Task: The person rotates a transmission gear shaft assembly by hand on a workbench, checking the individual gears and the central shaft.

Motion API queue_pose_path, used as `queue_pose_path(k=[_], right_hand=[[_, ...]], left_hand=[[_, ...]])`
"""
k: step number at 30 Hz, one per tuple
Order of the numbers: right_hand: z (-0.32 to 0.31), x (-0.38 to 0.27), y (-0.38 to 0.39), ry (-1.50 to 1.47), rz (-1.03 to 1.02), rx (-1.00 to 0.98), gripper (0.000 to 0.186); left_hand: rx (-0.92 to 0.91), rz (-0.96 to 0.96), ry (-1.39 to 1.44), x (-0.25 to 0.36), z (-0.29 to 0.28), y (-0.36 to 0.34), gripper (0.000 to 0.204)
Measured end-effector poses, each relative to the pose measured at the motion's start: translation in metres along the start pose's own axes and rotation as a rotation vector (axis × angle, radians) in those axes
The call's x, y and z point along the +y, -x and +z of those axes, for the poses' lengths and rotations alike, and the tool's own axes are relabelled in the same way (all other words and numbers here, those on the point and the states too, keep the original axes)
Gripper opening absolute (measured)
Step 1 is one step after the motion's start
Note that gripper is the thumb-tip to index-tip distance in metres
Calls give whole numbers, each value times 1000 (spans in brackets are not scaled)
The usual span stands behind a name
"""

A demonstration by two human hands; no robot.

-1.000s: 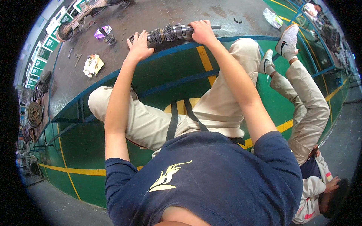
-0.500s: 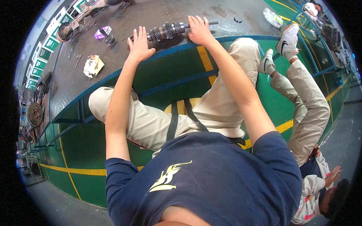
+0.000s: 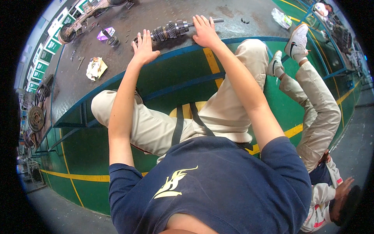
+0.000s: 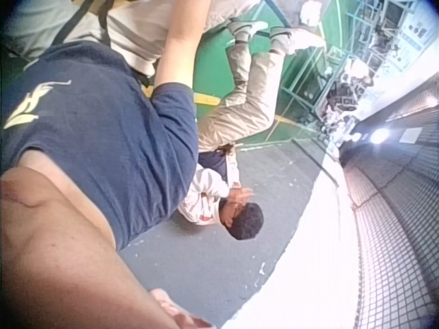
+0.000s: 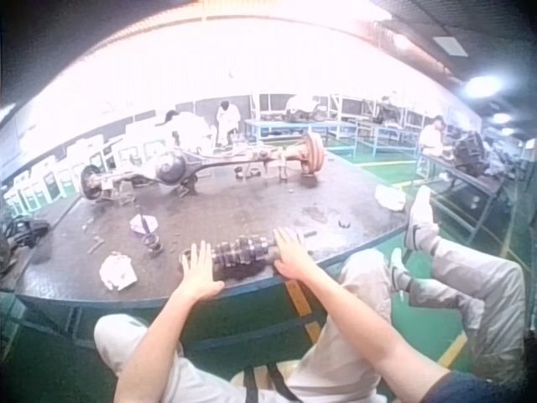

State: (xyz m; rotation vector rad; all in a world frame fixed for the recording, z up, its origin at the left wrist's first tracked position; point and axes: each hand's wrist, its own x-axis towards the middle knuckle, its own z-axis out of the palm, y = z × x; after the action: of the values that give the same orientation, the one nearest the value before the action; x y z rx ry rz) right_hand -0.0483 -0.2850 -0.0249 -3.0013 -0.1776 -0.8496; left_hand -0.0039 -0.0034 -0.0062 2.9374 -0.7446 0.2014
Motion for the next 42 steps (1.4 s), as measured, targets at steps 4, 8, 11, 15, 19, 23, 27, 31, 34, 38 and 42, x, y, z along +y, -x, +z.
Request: queue_pose_path(k=[4,8,11,15,19,23,27,31,34,38,42], right_hand=[[2,-1,-1,-22,-10,11,77],[9,6,-1,1,16,-17,76],[10,4,-3,-49,24,-35,76],[10,3,-3,-79,30,-14,73],[3,3,-5,-73,20,4,67],[-1,11,-10,-145,21,20,55],[-1,14,-7,-187,41,-30,49],[-7,6,-7,-43,18,-63,46],[-15,2,-6,12,11,-144,52],[-4,7,-4,85,-2,-78,64],[3,5,-6,150,33,-83,80]], left_hand=[[-25,-1,22,-2,1,0,108],[-8,20,24,5,-4,-1,107],[-3,17,-33,2,-3,-1,106],[-37,1,2,3,-5,-2,101],[4,-8,26,-3,-3,-5,100],[46,40,75,-10,-8,-11,93],[106,42,49,-8,-7,-14,88],[44,39,67,-8,-10,-9,88],[-19,14,95,-9,-11,-8,89],[12,24,54,-3,-11,-10,96],[74,34,27,-3,-9,-13,100]])
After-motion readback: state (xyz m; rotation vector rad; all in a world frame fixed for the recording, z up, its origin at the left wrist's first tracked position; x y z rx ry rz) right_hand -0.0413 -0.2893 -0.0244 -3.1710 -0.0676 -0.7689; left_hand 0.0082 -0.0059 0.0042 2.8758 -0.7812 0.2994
